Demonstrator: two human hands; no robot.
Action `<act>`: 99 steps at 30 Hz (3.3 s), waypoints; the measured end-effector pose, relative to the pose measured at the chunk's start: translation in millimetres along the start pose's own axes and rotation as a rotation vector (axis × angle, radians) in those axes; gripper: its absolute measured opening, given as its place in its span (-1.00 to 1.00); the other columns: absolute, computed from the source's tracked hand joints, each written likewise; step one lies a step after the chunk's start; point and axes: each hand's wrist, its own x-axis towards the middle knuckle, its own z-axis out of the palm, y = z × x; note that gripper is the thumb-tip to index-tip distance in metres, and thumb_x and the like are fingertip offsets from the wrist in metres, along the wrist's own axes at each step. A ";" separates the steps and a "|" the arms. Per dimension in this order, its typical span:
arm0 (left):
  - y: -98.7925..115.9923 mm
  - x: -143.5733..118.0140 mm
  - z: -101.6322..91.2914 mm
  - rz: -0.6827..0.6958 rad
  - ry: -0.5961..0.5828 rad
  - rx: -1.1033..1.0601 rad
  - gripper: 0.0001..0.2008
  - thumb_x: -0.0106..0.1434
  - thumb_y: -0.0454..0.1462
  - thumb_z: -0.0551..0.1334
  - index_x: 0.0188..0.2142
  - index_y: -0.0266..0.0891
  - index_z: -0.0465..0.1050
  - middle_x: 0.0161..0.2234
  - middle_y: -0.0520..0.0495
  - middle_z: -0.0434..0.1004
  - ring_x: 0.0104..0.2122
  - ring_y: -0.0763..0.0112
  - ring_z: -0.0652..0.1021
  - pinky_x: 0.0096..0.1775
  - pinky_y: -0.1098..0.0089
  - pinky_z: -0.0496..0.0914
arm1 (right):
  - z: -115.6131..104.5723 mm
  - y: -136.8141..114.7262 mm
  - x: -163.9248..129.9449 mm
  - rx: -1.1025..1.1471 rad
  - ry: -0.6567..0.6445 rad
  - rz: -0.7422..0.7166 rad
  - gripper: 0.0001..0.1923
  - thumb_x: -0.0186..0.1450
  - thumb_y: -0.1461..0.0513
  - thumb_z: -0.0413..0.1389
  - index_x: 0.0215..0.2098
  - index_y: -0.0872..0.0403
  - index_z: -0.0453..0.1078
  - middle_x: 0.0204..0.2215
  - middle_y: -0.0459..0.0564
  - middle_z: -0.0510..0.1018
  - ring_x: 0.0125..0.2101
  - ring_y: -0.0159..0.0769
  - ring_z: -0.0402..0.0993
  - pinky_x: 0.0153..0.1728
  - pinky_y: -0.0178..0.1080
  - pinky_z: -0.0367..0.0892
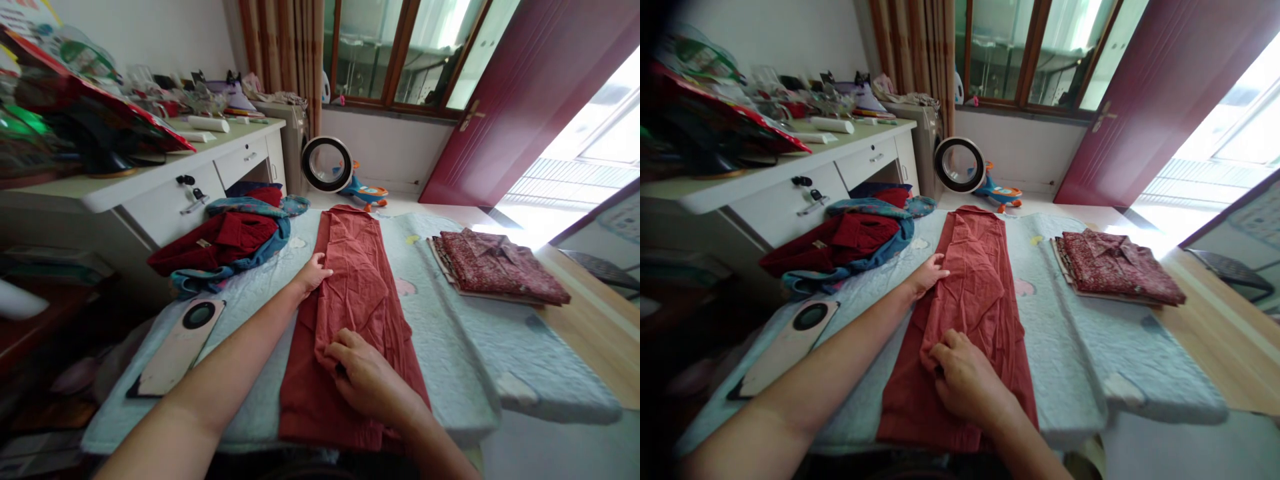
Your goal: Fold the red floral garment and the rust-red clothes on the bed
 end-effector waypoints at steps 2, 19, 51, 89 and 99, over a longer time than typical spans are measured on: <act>0.5 -11.4 -2.0 0.052 -0.039 0.083 -0.19 -0.01 -0.37 0.36 0.23 -0.25 0.10 -0.07 -0.17 0.55 -0.14 0.28 0.58 -0.01 0.21 0.42 | 1.5 -3.8 0.4 -0.016 0.012 0.008 -0.81 0.27 0.39 -0.01 -0.24 0.06 0.38 -0.25 -0.03 0.39 -0.24 -0.33 0.31 -0.23 -0.29 0.22; -9.6 -52.6 -26.7 0.368 -0.066 0.594 -0.50 0.02 -0.46 0.21 0.01 -0.27 0.44 0.02 -0.12 0.52 0.06 0.22 0.48 0.20 0.22 0.25 | 24.6 -20.1 -10.2 -0.163 -0.042 -0.034 -0.65 0.31 0.39 -0.08 -0.02 0.09 0.40 -0.13 0.06 0.50 -0.12 -0.21 0.33 -0.03 -0.18 0.21; -27.5 -8.3 30.7 0.455 -0.183 1.305 -0.39 0.37 0.05 0.00 0.31 -0.14 0.14 0.37 -0.15 0.03 0.36 0.07 0.04 0.30 -0.03 -0.08 | -8.9 122.6 6.8 0.111 0.489 0.550 -0.70 0.26 0.07 0.00 -0.49 0.06 0.42 -0.49 -0.03 0.54 -0.45 -0.29 0.39 -0.40 -0.28 0.16; -33.7 -96.7 25.3 0.529 -0.276 1.395 -0.39 0.41 0.09 -0.14 0.31 -0.12 0.13 0.38 -0.10 0.02 0.35 0.18 0.06 0.29 0.03 0.01 | 5.6 84.4 -16.6 -0.071 0.223 0.584 -0.71 0.28 0.10 0.05 -0.55 0.04 0.31 -0.51 -0.04 0.52 -0.47 -0.31 0.36 -0.45 -0.28 0.04; -35.0 -100.5 22.4 0.554 -0.279 1.388 -0.27 0.32 0.21 -0.12 0.33 -0.08 0.07 0.40 -0.09 -0.05 0.37 0.12 -0.01 0.30 0.00 -0.07 | 2.4 86.3 -29.7 -0.027 0.268 0.532 -0.75 0.23 0.12 0.09 -0.56 0.03 0.28 -0.54 -0.07 0.50 -0.51 -0.33 0.32 -0.46 -0.29 0.07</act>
